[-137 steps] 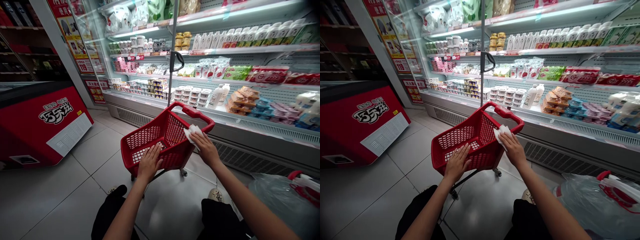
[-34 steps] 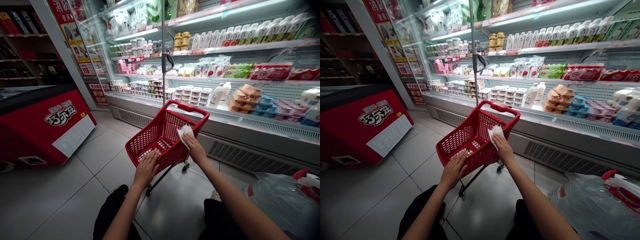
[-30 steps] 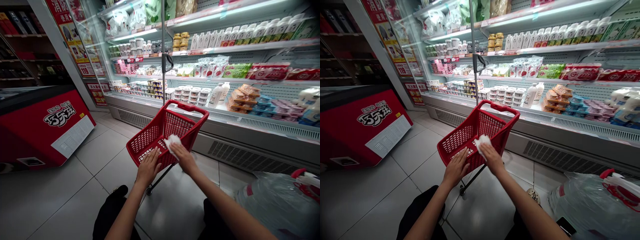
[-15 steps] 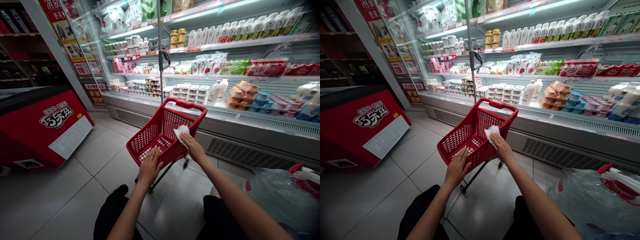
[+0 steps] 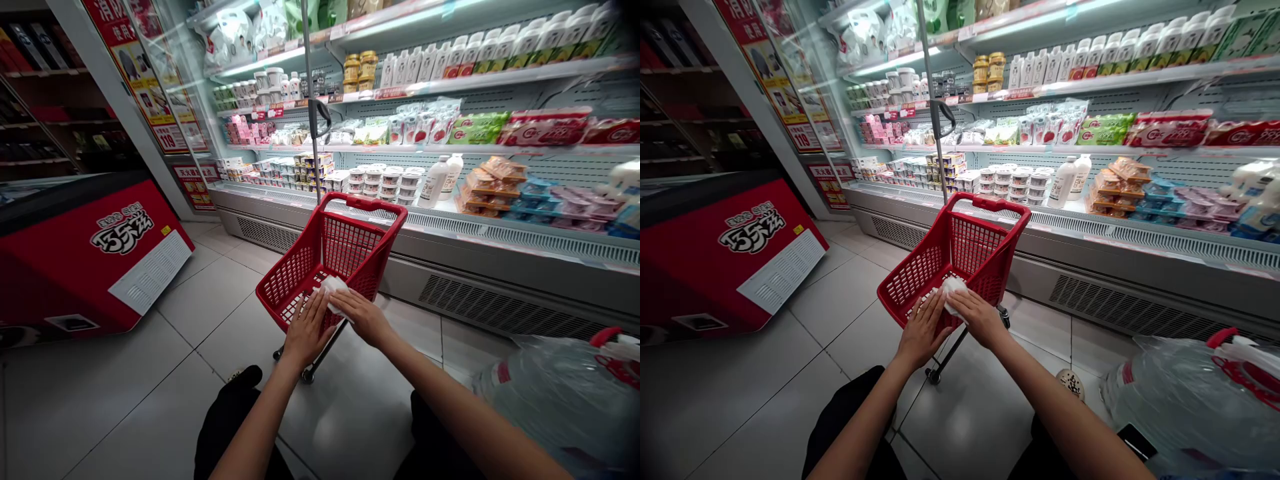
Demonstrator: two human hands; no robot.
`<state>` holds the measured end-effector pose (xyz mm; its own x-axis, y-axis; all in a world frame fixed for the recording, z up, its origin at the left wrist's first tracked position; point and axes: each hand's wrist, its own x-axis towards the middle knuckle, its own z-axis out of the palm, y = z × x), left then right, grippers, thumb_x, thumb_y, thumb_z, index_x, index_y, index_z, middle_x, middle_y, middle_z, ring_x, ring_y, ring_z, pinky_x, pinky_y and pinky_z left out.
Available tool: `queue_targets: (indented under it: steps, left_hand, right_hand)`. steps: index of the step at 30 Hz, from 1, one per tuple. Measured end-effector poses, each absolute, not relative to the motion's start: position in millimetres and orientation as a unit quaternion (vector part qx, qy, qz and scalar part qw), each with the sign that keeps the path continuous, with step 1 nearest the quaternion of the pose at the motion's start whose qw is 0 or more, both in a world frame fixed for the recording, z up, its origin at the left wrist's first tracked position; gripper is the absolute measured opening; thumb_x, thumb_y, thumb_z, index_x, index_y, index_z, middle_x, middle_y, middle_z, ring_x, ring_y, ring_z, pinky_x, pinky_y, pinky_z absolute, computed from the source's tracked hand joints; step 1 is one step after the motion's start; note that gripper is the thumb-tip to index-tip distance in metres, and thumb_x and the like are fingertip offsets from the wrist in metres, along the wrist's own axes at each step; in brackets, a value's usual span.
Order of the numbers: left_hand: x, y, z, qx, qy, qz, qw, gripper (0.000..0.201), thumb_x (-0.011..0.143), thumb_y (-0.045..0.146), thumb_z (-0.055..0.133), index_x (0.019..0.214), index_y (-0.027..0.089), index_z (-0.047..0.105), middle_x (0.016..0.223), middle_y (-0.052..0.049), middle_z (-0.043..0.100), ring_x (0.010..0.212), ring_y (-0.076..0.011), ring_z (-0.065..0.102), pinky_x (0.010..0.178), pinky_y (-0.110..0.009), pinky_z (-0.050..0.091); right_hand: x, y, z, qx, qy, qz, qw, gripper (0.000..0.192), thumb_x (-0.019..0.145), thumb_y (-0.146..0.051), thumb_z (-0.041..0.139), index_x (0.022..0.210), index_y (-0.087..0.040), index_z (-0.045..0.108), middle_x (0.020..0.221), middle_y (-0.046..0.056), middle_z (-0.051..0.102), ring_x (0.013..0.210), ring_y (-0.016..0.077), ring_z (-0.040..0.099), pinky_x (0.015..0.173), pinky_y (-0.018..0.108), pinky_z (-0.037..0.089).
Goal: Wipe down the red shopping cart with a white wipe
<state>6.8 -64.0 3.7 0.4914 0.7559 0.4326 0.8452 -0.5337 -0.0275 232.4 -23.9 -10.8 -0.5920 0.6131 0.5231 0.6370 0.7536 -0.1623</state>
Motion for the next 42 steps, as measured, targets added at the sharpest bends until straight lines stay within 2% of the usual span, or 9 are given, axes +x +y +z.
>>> queue_targets:
  steps: [5,14,17,24,28,32,35,38,42]
  left_hand:
    - [-33,-68,5,-0.862,-0.465,-0.165,0.114,0.076,0.106,0.048,0.043,0.166,0.027,0.002,0.171,-0.006,0.024,0.157,-0.0222,0.026,0.13,-0.049,0.013]
    - [-20,-73,-23,-0.832,-0.511,-0.19,0.108,0.095,0.101,0.052,0.05,0.165,0.015,-0.008,0.171,-0.015,0.02,0.158,-0.027,0.021,0.128,-0.051,0.018]
    - [-18,-71,-21,-0.85,-0.482,-0.178,0.113,0.094,0.101,0.051,0.05,0.165,0.015,-0.009,0.172,-0.013,0.019,0.159,-0.0252,0.02,0.129,-0.048,0.016]
    - [-40,-47,-11,-0.846,-0.497,-0.151,0.119,0.085,0.1,0.053,0.051,0.167,0.026,0.004,0.173,-0.005,0.016,0.159,-0.0276,0.017,0.129,-0.05,0.016]
    - [-18,-40,-16,-0.843,-0.502,-0.147,0.122,0.09,0.097,0.059,0.054,0.167,0.025,0.009,0.173,-0.006,0.017,0.158,-0.0296,0.019,0.129,-0.053,0.013]
    - [13,-45,-21,-0.837,-0.512,-0.15,0.122,0.093,0.096,0.062,0.053,0.167,0.022,0.009,0.172,-0.008,0.017,0.158,-0.0305,0.021,0.128,-0.055,0.011]
    - [17,-48,-19,-0.859,-0.478,-0.135,0.122,0.091,0.097,0.061,0.051,0.167,0.022,0.006,0.173,-0.007,0.017,0.157,-0.0272,0.023,0.129,-0.051,0.012]
    - [2,-49,-12,-0.878,-0.446,-0.119,0.126,0.087,0.1,0.055,0.05,0.167,0.026,0.004,0.173,-0.003,0.017,0.158,-0.0218,0.023,0.13,-0.043,0.014]
    - [-11,-51,-7,-0.856,-0.483,-0.136,0.129,0.083,0.101,0.047,0.051,0.167,0.028,0.004,0.173,-0.001,0.017,0.159,-0.0238,0.018,0.131,-0.045,0.013]
  right_hand:
    - [257,12,-3,-0.398,-0.869,-0.039,0.293,0.07,0.084,0.0,0.05,0.151,-0.021,0.052,0.152,0.009,0.056,0.143,0.0241,0.05,0.122,0.049,0.039]
    - [188,-54,-19,-0.322,-0.903,0.012,0.285,0.079,0.08,0.006,0.044,0.155,-0.018,0.046,0.157,0.007,0.05,0.149,0.0198,0.04,0.124,0.044,0.036]
    - [196,-60,-16,-0.308,-0.912,0.028,0.271,0.083,0.078,0.006,0.044,0.157,-0.021,0.043,0.157,0.006,0.051,0.15,0.0186,0.039,0.125,0.045,0.034]
    - [251,-17,-9,-0.397,-0.878,0.003,0.27,0.081,0.076,0.008,0.042,0.152,-0.019,0.05,0.154,0.008,0.054,0.146,0.0216,0.046,0.123,0.048,0.037]
    - [241,-31,-19,-0.41,-0.872,-0.019,0.267,0.078,0.077,0.007,0.044,0.152,-0.017,0.051,0.153,0.01,0.055,0.146,0.0227,0.046,0.123,0.048,0.039]
    - [228,-63,-31,-0.402,-0.875,-0.047,0.265,0.076,0.081,0.005,0.043,0.155,-0.016,0.046,0.156,0.009,0.052,0.149,0.0223,0.041,0.124,0.046,0.037]
    - [240,-75,-33,-0.411,-0.87,-0.062,0.264,0.079,0.082,0.005,0.042,0.158,-0.018,0.041,0.157,0.008,0.051,0.149,0.022,0.041,0.125,0.047,0.035]
    - [267,-80,-35,-0.427,-0.861,-0.062,0.27,0.085,0.082,0.006,0.04,0.161,-0.022,0.034,0.158,0.005,0.05,0.15,0.0207,0.039,0.126,0.047,0.034]
    - [291,-87,-44,-0.477,-0.824,-0.068,0.299,0.089,0.082,0.005,0.039,0.165,-0.024,0.024,0.159,0.005,0.048,0.152,0.0213,0.036,0.125,0.049,0.035]
